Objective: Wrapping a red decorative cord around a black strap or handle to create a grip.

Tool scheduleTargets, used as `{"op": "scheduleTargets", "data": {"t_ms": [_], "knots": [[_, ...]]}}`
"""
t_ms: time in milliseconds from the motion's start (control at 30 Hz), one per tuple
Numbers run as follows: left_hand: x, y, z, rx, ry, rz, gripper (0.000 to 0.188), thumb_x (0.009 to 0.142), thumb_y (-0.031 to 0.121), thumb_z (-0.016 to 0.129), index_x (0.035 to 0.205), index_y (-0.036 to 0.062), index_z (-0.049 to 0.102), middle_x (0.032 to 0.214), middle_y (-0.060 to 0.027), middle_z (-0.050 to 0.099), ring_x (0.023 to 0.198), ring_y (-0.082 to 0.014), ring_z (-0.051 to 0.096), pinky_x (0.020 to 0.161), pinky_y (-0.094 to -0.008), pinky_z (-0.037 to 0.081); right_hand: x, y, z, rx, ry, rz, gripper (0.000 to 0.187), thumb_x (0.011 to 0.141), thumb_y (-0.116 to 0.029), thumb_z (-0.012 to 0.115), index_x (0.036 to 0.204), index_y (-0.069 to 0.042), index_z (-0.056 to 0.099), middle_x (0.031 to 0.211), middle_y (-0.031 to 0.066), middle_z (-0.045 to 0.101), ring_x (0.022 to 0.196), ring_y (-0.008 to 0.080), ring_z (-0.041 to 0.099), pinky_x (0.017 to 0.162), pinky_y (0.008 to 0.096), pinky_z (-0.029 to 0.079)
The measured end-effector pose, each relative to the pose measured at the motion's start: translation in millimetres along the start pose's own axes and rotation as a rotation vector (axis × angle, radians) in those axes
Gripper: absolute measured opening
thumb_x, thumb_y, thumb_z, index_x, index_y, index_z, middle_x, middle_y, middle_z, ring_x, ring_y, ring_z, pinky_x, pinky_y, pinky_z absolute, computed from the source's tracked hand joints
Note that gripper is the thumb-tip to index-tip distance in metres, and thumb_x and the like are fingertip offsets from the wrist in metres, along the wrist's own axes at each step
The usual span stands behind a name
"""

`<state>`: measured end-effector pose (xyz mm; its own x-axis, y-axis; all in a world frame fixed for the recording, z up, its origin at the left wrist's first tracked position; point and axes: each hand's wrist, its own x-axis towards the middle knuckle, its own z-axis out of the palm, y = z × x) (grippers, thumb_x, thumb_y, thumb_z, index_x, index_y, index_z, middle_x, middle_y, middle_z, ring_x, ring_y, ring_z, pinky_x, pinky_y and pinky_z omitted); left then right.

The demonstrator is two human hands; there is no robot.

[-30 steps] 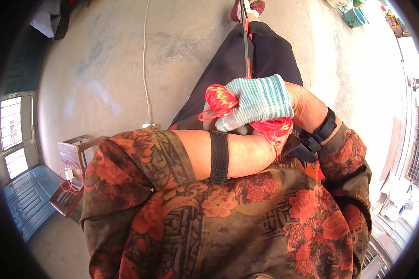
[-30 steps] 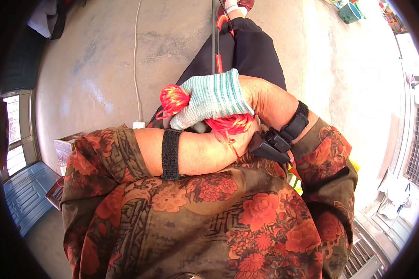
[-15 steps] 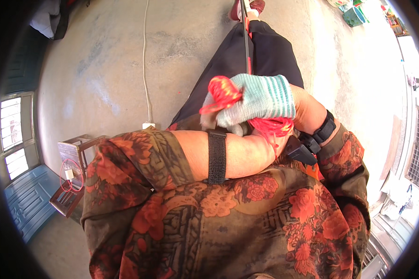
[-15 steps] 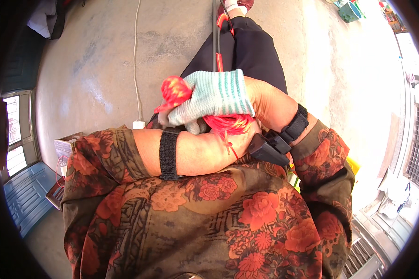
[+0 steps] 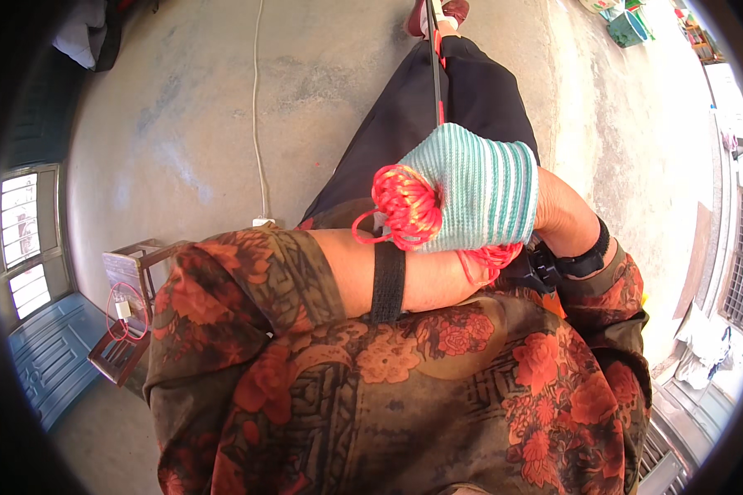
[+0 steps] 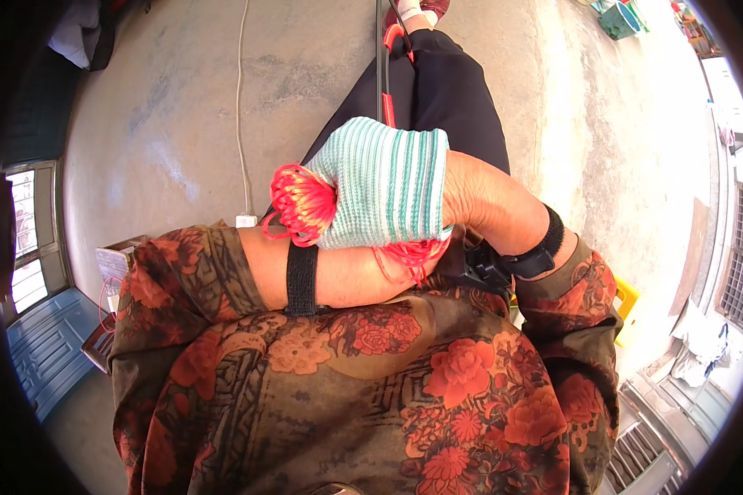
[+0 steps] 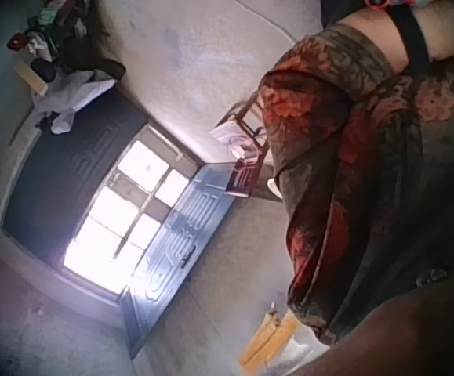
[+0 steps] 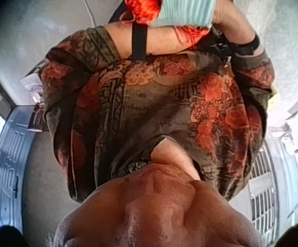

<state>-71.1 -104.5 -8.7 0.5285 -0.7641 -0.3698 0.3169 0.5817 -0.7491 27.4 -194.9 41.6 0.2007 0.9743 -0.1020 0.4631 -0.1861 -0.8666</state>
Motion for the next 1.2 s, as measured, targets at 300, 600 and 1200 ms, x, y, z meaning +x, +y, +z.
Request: {"op": "scheduleTargets", "data": {"t_ms": [300,600,1200], "knots": [[-15,6,23,-0.077,0.067,-0.042,0.021,0.104,0.013,0.038,0.107,-0.0006,0.053,0.112,-0.0126,0.062,0.104,-0.0214,0.062,0.087,-0.0354,0.050,14,9,1,0.036,0.076,0.004,0.029,0.083,-0.021,0.082,0.098,0.001,0.072,0.085,0.0065,0.074,0.083,0.0112,0.068,0.077,0.0304,0.056],[21,30,65,3.186,-0.288,0.064,0.017,0.086,0.015,0.066,0.095,0.0022,0.061,0.085,-0.0105,0.064,0.082,-0.0261,0.063,0.070,-0.0356,0.049,2,24,-35,0.711,0.706,0.225,0.026,0.092,-0.027,0.070,0.102,-0.003,0.070,0.088,0.0082,0.073,0.057,0.0082,0.058,0.053,0.0221,0.048],[-26,70,138,0.887,-0.490,0.455,0.021,0.097,0.021,0.064,0.102,0.0002,0.065,0.093,-0.0090,0.070,0.083,-0.0183,0.069,0.077,-0.0363,0.059,-68,54,-14,0.793,0.836,0.130,0.023,0.099,-0.027,0.062,0.100,-0.004,0.061,0.083,0.0069,0.062,0.046,0.0072,0.047,0.045,0.0211,0.040]]}}
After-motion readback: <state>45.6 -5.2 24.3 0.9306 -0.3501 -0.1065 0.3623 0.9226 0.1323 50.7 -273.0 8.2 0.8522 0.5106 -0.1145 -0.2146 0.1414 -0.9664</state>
